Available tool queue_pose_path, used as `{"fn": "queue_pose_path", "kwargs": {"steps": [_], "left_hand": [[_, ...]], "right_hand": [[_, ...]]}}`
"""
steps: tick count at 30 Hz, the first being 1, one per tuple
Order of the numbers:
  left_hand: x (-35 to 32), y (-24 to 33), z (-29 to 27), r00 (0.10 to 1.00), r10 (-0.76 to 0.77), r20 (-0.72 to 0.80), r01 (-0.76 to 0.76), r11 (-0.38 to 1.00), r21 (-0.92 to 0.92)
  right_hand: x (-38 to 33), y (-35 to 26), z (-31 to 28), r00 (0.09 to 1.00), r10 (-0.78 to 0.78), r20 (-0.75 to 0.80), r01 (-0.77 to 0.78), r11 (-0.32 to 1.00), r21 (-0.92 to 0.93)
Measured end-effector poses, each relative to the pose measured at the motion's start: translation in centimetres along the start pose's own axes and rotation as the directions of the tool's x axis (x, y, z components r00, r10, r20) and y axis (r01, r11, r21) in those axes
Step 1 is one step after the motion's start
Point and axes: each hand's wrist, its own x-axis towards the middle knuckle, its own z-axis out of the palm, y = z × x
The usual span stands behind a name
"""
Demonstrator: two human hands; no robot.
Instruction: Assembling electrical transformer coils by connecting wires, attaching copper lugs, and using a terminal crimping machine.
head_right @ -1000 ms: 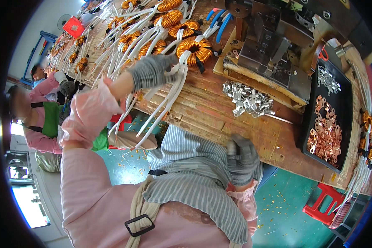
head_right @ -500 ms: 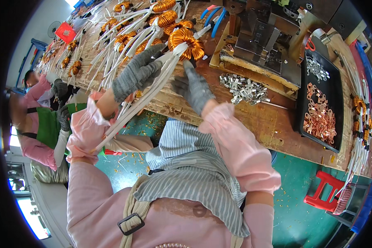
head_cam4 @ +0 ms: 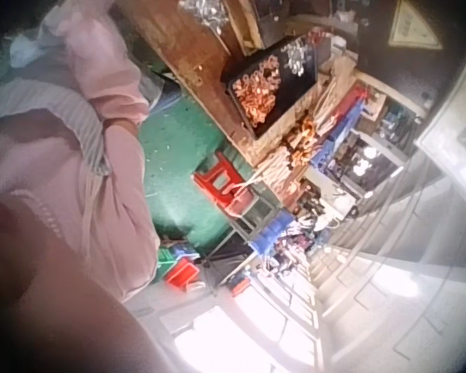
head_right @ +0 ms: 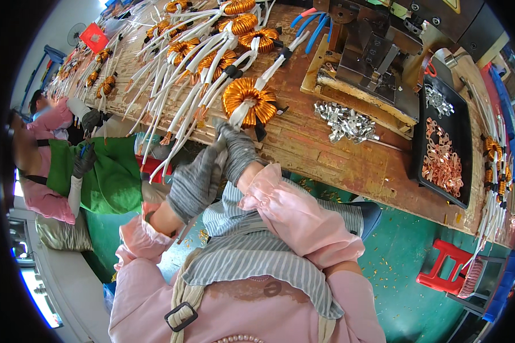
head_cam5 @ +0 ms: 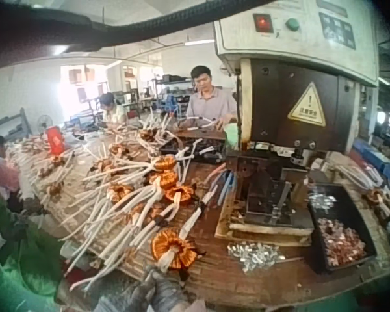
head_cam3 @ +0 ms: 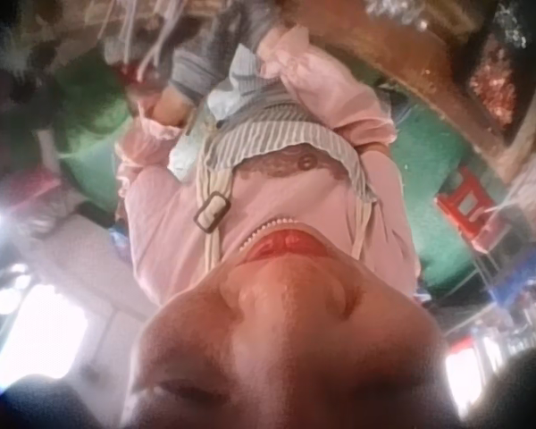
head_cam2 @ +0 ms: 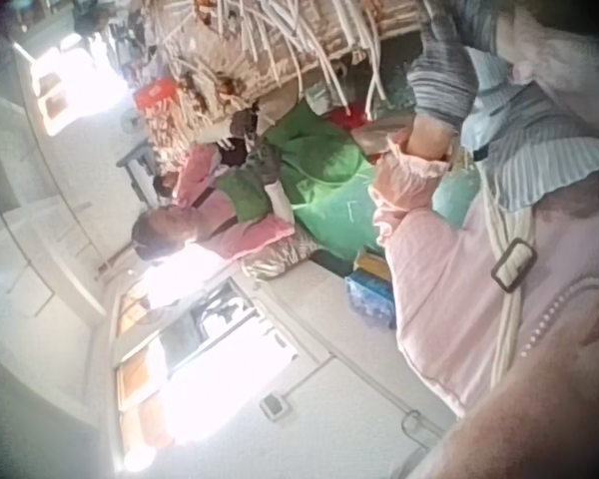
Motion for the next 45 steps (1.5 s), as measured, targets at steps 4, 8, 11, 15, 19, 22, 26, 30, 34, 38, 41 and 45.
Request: {"fn": "queue_pose_path", "kwargs": {"steps": [4,8,11,15,19,22,26,30,34,38,41,45], "left_hand": [[-4.6,-0.3,0.4,0.995,-0.053,0.09,0.061,0.994,-0.088],[-10.4,-2.1,1.7,0.952,-0.198,0.235,0.239,0.958,-0.161],[-15.3,-5.2,4.7,0.999,-0.039,-0.031,0.035,0.99,-0.138],[-15.2,-3.8,3.5,0.953,0.066,-0.296,-0.128,0.972,-0.195],[-11.8,-0.6,0.2,0.948,-0.019,-0.318,-0.125,0.895,-0.427],[-8.8,3.0,-1.2,0.912,-0.298,-0.282,-0.022,0.65,-0.76],[-5.7,5.7,-1.1,0.983,-0.178,0.038,0.114,0.443,-0.889],[-6.8,5.0,-2.9,0.973,0.179,0.147,-0.011,0.67,-0.742],[-3.3,4.4,-5.4,0.769,-0.015,-0.639,-0.278,0.893,-0.355],[4.2,5.0,-9.7,0.285,0.778,-0.56,-0.39,0.628,0.674],[7.7,4.5,-9.4,0.376,0.915,-0.146,-0.604,0.362,0.71],[10.0,4.0,-7.9,0.501,0.854,0.142,-0.792,0.386,0.473]], "right_hand": [[0.5,2.9,-2.1,0.955,-0.294,-0.029,0.245,0.843,-0.48],[-2.3,8.0,-2.2,0.926,-0.369,0.073,0.352,0.779,-0.519],[-5.0,9.5,-1.1,0.85,-0.464,0.249,0.5,0.561,-0.66],[-7.2,7.8,2.7,0.838,-0.363,0.407,0.54,0.658,-0.525],[-7.3,3.5,7.1,0.673,-0.421,0.609,0.729,0.52,-0.446],[-5.7,0.9,10.1,0.506,-0.492,0.708,0.847,0.438,-0.301],[-9.2,-8.4,12.7,0.529,-0.355,0.771,0.829,0.025,-0.558],[-12.4,-12.1,12.0,0.709,0.0,0.705,0.684,-0.24,-0.689],[-15.1,-15.0,9.2,0.835,0.25,0.49,0.55,-0.377,-0.745],[-14.3,-14.7,6.2,0.852,0.389,0.351,0.442,-0.172,-0.88],[-14.0,-14.5,3.3,0.855,0.417,0.308,0.318,0.047,-0.947],[-12.8,-15.2,-0.4,0.852,0.45,0.268,0.112,0.343,-0.933]]}}
